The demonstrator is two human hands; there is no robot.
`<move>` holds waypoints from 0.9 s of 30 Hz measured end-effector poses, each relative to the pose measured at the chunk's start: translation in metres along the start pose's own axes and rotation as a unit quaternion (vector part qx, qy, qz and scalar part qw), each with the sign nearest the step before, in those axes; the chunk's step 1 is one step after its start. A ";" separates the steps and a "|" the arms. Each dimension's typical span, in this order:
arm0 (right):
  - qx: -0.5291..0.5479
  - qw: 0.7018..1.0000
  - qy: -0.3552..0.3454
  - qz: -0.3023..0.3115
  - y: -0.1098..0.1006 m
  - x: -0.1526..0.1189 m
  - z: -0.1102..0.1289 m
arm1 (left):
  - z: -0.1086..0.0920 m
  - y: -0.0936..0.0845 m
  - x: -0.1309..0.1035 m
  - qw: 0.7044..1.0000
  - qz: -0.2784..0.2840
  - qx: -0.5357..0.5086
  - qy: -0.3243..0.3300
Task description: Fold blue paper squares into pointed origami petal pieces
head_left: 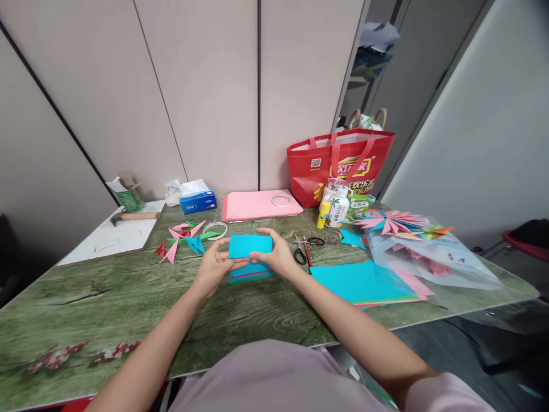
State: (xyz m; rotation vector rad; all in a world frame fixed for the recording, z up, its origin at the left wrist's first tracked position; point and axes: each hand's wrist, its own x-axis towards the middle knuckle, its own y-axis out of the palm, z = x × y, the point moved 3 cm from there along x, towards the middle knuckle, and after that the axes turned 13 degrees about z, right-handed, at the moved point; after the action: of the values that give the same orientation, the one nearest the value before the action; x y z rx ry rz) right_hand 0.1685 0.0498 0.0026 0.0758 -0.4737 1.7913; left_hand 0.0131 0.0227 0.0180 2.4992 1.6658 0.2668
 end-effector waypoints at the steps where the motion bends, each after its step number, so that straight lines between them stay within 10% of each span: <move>1: 0.001 1.000 0.000 -0.009 0.000 0.000 -0.001 | 0.001 0.000 0.000 1.000 0.009 -0.001 -0.001; 13: 0.105 0.993 -0.013 0.053 0.004 0.004 -0.008 | 0.006 -0.012 0.004 1.000 -0.006 0.011 0.006; 27: 0.082 0.996 -0.030 -0.033 -0.009 0.010 -0.011 | 0.005 -0.013 0.003 0.996 -0.018 0.092 -0.012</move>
State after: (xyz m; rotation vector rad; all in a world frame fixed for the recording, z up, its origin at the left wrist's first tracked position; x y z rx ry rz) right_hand 0.1767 0.0646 -0.0020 0.2573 -0.3631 1.7635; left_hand 0.0032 0.0306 0.0106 2.5866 1.7996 0.0828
